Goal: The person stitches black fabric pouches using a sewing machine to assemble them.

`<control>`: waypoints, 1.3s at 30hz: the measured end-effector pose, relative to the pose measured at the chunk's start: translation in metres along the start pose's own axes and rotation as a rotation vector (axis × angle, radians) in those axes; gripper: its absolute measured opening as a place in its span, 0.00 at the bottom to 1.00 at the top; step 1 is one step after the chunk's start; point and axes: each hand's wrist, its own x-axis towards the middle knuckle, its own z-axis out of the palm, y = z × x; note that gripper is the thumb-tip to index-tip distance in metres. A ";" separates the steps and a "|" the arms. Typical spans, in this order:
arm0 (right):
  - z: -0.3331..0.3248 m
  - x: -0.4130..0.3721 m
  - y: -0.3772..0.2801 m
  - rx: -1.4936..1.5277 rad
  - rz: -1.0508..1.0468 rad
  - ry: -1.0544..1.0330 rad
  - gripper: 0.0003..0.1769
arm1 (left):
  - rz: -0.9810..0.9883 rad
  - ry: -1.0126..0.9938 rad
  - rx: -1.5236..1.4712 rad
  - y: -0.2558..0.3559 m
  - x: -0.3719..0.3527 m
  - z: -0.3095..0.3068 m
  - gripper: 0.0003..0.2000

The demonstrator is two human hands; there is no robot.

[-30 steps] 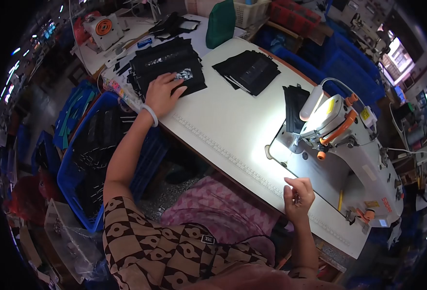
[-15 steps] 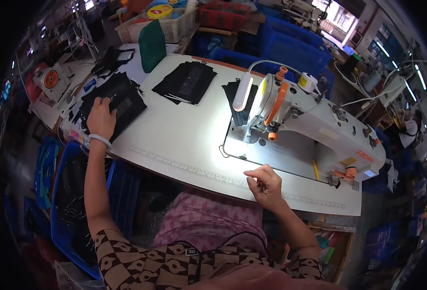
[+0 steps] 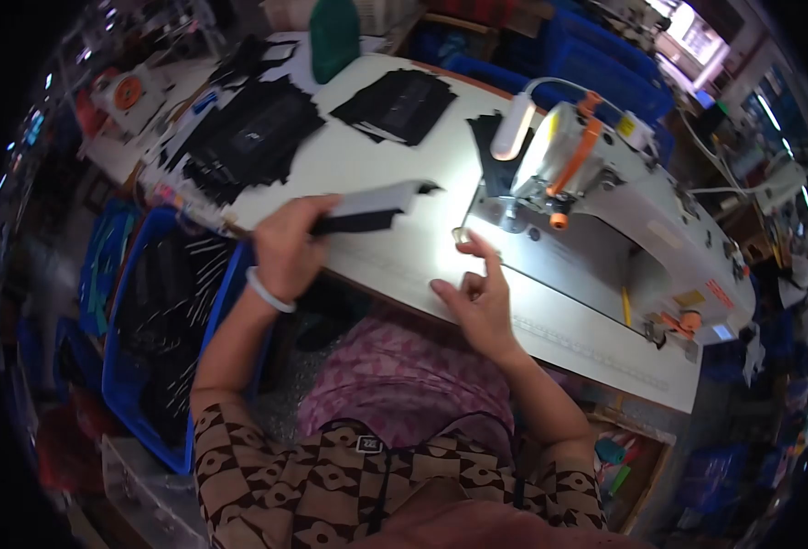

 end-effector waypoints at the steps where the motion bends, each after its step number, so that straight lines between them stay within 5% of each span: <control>1: 0.004 0.000 0.001 0.123 0.067 0.084 0.26 | 0.057 0.024 -0.054 0.008 -0.003 0.003 0.27; 4: -0.001 0.007 0.009 0.294 0.160 0.100 0.30 | 0.049 -0.009 -0.183 0.035 -0.012 0.008 0.24; 6: -0.015 0.008 0.023 0.330 0.199 0.045 0.32 | -0.051 -0.111 -0.536 0.046 -0.016 0.015 0.18; 10: -0.030 0.001 0.039 0.149 0.025 0.033 0.30 | -0.377 -0.340 -0.837 0.049 -0.018 0.022 0.13; 13: -0.027 -0.008 -0.012 0.115 -0.254 0.083 0.21 | -0.381 -0.510 -0.895 0.058 -0.018 0.020 0.12; 22: -0.076 -0.051 -0.041 0.104 0.255 0.049 0.12 | -0.520 -0.602 -1.428 0.092 -0.024 0.041 0.17; 25: -0.089 -0.062 -0.035 0.197 0.329 -0.107 0.15 | -0.671 -0.678 -1.462 0.100 -0.032 0.045 0.17; 31: -0.081 -0.087 -0.037 0.255 0.271 -0.003 0.12 | -0.777 -0.766 -1.612 0.109 -0.053 0.055 0.16; 34: -0.078 -0.089 -0.017 0.238 0.364 0.097 0.12 | -0.723 -0.693 -1.387 0.104 -0.063 0.075 0.14; 37: -0.081 -0.096 0.004 -0.369 0.367 -0.134 0.11 | -0.656 -0.683 -1.169 0.086 -0.074 0.088 0.16; 39: -0.075 -0.101 0.012 -0.276 0.310 -0.080 0.12 | -0.630 -0.677 -1.058 0.082 -0.083 0.091 0.17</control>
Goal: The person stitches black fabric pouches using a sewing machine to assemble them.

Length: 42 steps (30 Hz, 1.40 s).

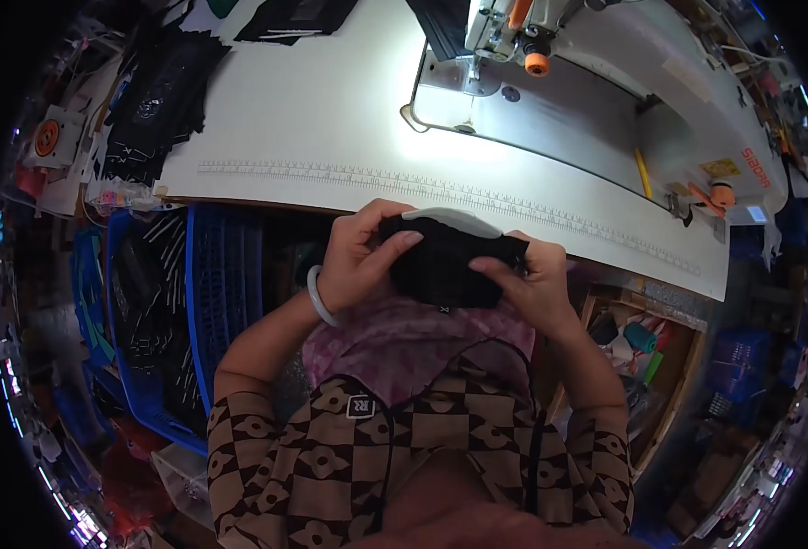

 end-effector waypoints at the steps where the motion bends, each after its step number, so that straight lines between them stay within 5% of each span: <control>1: 0.006 -0.002 0.003 0.097 -0.055 0.051 0.13 | 0.025 0.000 0.029 -0.003 -0.003 0.001 0.16; 4: 0.023 -0.010 0.012 0.142 -0.147 0.166 0.13 | 0.076 -0.003 0.086 -0.008 -0.008 0.004 0.14; 7: 0.037 -0.016 0.025 0.038 -0.222 0.287 0.14 | 0.356 0.002 0.367 -0.007 -0.012 0.008 0.18; 19: 0.040 -0.015 0.041 -0.136 -0.542 0.221 0.18 | 0.411 -0.099 0.412 -0.016 -0.018 0.006 0.08; 23: 0.034 -0.019 0.026 -0.040 -0.256 0.135 0.12 | 0.059 -0.128 0.336 -0.005 -0.018 0.005 0.06; 27: 0.035 -0.021 0.021 0.228 -0.019 0.090 0.12 | -0.089 -0.145 0.241 0.001 -0.013 0.002 0.05; 28: 0.035 -0.020 0.020 0.285 0.007 0.107 0.13 | -0.089 -0.142 0.241 0.004 -0.013 0.004 0.05; 31: 0.033 -0.013 0.012 0.388 0.033 0.153 0.14 | 0.333 -0.046 0.466 0.020 -0.007 0.011 0.08; 34: 0.022 0.000 -0.007 0.414 0.045 0.082 0.16 | 0.372 -0.126 0.606 0.044 0.017 0.003 0.09; 39: -0.022 0.073 -0.022 -0.015 -0.152 0.115 0.14 | 0.412 -0.190 0.780 0.068 0.094 -0.024 0.12; 42: -0.042 0.105 -0.009 -0.583 -0.703 -0.038 0.20 | 0.366 -0.288 0.903 0.063 0.155 -0.041 0.11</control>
